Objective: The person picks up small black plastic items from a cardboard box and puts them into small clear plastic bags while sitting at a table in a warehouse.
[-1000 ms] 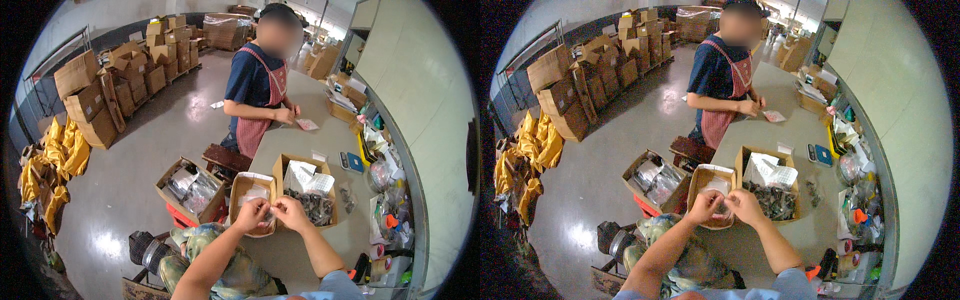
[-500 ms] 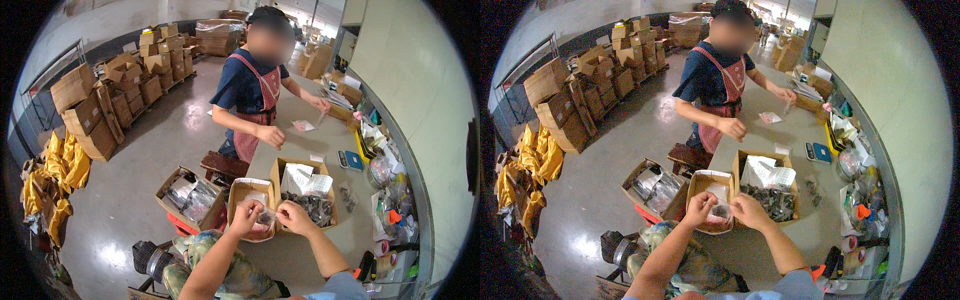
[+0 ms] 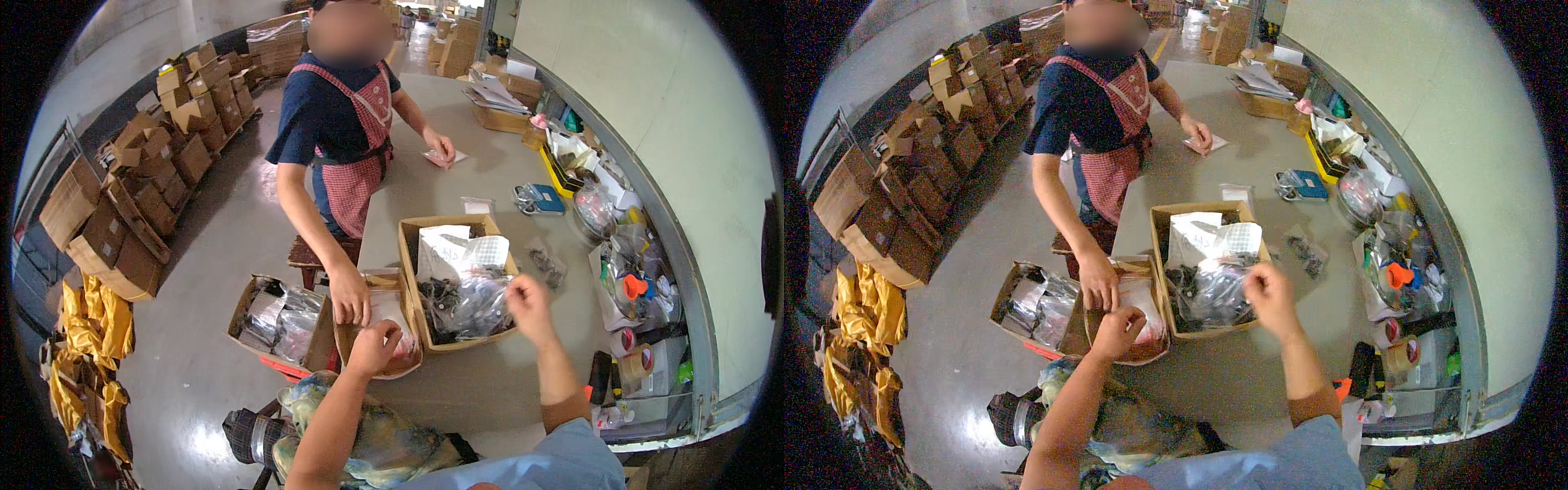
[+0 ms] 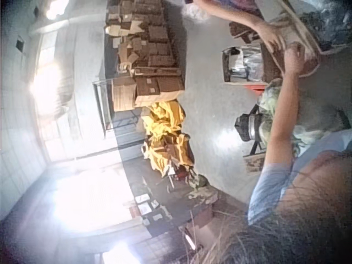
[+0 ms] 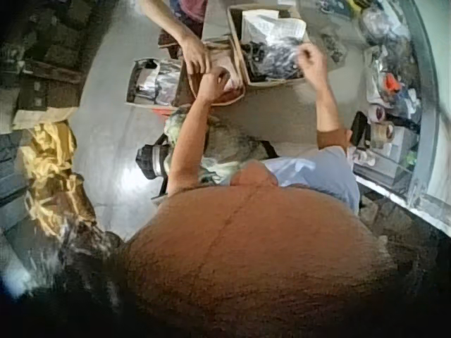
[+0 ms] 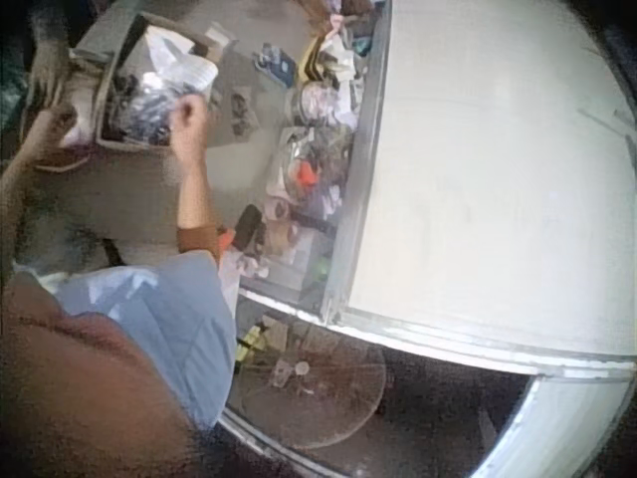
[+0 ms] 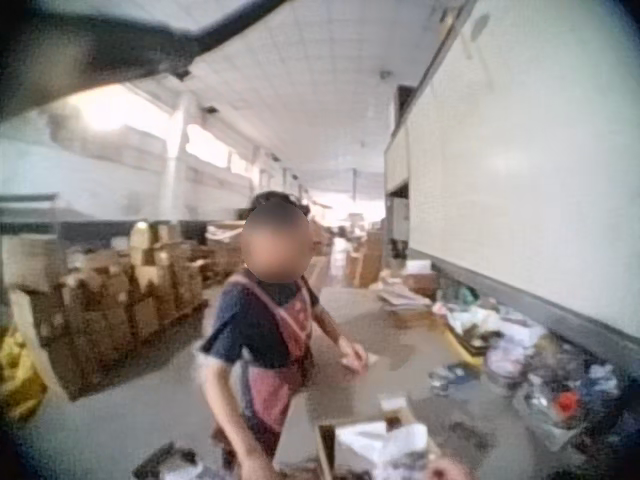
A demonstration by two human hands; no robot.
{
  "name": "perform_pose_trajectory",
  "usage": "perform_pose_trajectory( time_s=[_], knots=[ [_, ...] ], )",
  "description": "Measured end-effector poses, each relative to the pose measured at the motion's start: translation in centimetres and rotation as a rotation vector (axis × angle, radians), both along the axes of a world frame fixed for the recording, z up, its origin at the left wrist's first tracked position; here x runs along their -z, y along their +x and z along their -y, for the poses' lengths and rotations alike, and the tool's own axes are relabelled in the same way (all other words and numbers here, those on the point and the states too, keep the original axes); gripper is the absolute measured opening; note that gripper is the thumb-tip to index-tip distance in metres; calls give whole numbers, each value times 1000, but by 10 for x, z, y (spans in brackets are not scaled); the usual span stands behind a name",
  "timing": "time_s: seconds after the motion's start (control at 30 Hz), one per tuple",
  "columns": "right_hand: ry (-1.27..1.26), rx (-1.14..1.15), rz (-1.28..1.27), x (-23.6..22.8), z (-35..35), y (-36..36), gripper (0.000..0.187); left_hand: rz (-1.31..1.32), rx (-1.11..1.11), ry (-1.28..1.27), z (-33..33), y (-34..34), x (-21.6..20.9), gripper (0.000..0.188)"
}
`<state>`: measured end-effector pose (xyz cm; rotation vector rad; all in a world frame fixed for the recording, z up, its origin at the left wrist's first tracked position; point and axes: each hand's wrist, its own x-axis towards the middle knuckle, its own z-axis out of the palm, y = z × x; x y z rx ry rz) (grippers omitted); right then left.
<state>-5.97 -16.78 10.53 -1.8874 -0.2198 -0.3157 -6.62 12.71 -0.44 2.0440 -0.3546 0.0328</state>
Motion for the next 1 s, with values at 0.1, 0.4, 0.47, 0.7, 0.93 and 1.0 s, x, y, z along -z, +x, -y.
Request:
perform_pose_trajectory(
  time_s=[0.1, 0.4, 0.47, 0.7, 0.93, 1.0],
  knots=[
    [-270, 262, 25, -9, 50, 17, 7, -54, 84, 235, 2, 2, 16, 19],
    [-603, 266, 99, 48, 33, 40, 15, -54, 106, 448, -1, -3, 27, 21],
    [-596, 202, 148, 64, 17, 36, 16, -67, 93, 483, 1, -2, 21, 20],
    [-386, 248, 371, 81, -24, 8, 11, 4, -171, 476, 0, 10, 22, 26],
    [-349, 147, 318, 78, -48, -15, 10, -9, -124, 565, -3, 33, 52, 42],
    [-338, 108, 343, 76, -57, -19, 10, -106, -24, 639, -5, 30, 58, 45]
  ],
)
